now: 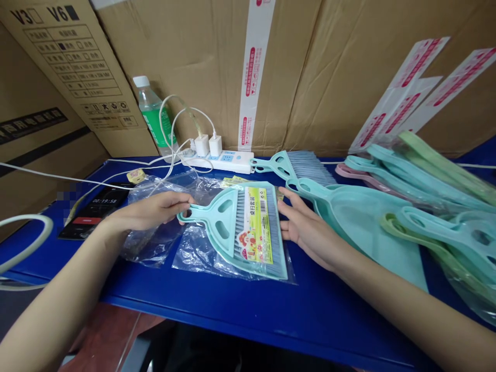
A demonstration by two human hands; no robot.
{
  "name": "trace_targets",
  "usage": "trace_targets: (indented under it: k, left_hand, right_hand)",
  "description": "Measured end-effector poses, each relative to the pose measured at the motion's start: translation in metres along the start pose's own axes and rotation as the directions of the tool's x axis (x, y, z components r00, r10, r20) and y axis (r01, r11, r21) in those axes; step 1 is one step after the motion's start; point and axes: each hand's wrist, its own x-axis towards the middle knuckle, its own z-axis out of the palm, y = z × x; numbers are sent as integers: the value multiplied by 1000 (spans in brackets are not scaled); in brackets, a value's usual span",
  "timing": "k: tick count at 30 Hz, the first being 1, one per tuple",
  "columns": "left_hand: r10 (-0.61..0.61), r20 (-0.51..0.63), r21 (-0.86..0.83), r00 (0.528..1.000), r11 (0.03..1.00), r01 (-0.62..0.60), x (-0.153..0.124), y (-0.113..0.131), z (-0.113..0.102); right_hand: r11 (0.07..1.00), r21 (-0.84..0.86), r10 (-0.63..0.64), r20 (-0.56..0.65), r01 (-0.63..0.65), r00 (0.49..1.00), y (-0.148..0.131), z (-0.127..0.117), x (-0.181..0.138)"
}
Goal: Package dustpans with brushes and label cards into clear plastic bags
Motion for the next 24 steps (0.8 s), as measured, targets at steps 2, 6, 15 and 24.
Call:
trace_targets:
  k: [2, 6, 15, 24]
  left_hand:
    - [12, 1, 20, 1000, 1000, -12, -1, -1, -2]
    - [8, 3, 54, 1000, 999, -8, -4, 0, -5]
    - [4, 14, 185, 1000, 983, -6, -9, -8, -13]
    - [-33, 31, 183, 999, 983, 26, -16, -2, -18]
  right_hand:
    - [1000, 10, 14, 31, -14, 999, -1, 1, 0]
    - [999, -30, -15, 64, 17, 998, -1, -1, 0]
    - [979, -162, -89, 190, 121, 978, 2, -18, 4]
    - [913, -352, -134, 215, 205, 967, -1, -18, 0]
